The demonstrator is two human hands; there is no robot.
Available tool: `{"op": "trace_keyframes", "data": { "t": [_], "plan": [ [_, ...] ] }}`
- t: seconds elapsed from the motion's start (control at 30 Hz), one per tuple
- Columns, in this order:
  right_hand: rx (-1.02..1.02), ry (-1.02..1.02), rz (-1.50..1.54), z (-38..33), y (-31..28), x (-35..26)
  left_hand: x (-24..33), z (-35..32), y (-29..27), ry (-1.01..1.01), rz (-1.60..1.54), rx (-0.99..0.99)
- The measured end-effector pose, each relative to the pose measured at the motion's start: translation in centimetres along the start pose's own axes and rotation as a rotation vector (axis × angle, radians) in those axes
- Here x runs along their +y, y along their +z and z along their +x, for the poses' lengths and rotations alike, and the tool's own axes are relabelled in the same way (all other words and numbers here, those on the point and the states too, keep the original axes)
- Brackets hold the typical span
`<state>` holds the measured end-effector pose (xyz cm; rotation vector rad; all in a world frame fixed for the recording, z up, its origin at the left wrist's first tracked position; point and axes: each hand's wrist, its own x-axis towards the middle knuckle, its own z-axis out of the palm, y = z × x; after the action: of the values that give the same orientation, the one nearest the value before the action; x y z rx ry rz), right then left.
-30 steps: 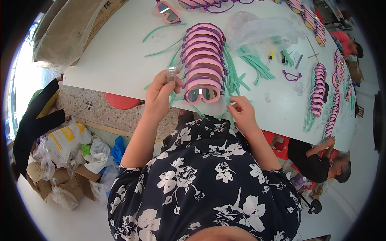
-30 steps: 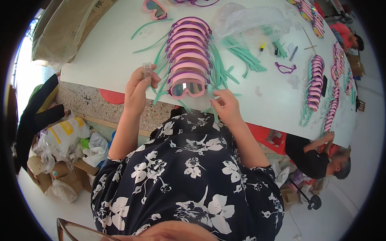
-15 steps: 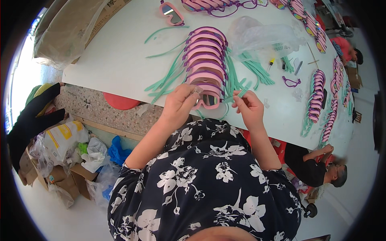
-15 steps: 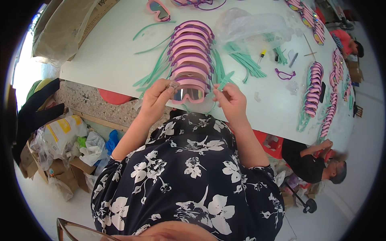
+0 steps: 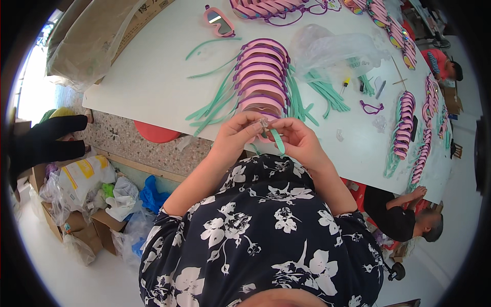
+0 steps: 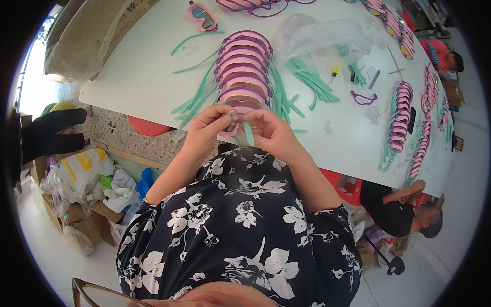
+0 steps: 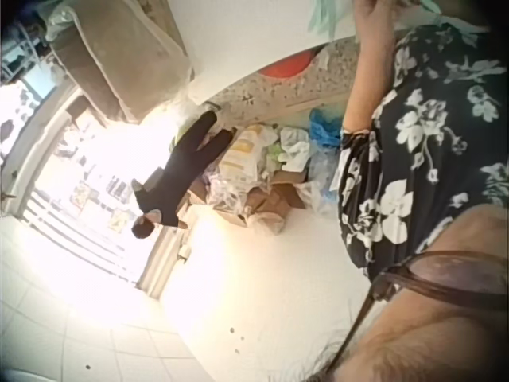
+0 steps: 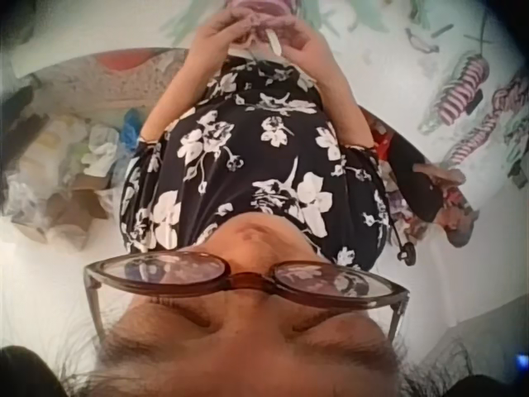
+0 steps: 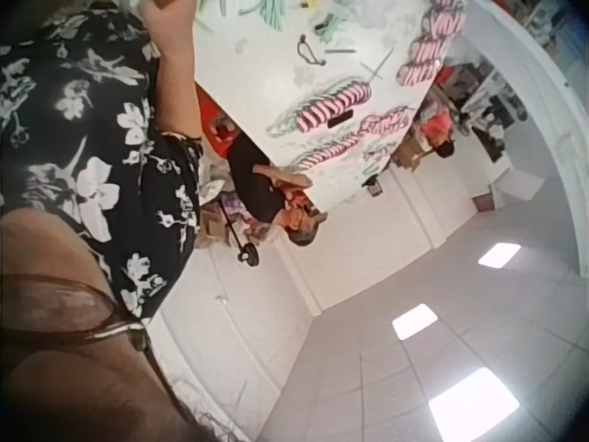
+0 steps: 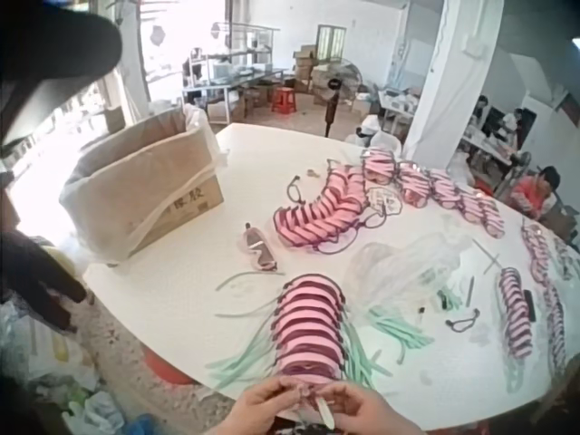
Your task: Assembling sunglasses by attaching components and organizing them on an assembly line.
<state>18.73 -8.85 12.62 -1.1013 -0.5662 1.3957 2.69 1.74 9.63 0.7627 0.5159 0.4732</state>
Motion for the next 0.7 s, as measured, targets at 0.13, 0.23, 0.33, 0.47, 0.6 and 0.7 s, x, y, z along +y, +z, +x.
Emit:
{"op": "trace_keyframes", "data": {
  "t": [0.13,0.23,0.33,0.47,0.6,0.7],
  "plan": [
    [0.038,-0.012,-0.076,0.0,-2.5,2.3,0.1,0.1,0.4,0.002,-0.114,-0.054],
    [0.070,-0.003,-0.022,0.3,-3.1,3.3,-1.0,0.3,-0.1,0.005,-0.143,-0.081],
    [0.091,0.014,0.094,0.6,-2.5,3.7,-1.2,0.6,0.1,0.005,-0.175,-0.123],
    [0.143,0.093,0.210,0.6,-2.6,3.9,-1.4,0.8,0.5,-0.012,-0.163,-0.107],
    [0.152,0.124,0.253,0.7,-3.2,4.3,-1.8,0.9,0.6,-0.034,-0.141,-0.091],
    [0.155,0.141,0.294,0.8,-3.2,4.3,-1.6,0.8,0.9,-0.054,-0.099,-0.082]
  ]
}}
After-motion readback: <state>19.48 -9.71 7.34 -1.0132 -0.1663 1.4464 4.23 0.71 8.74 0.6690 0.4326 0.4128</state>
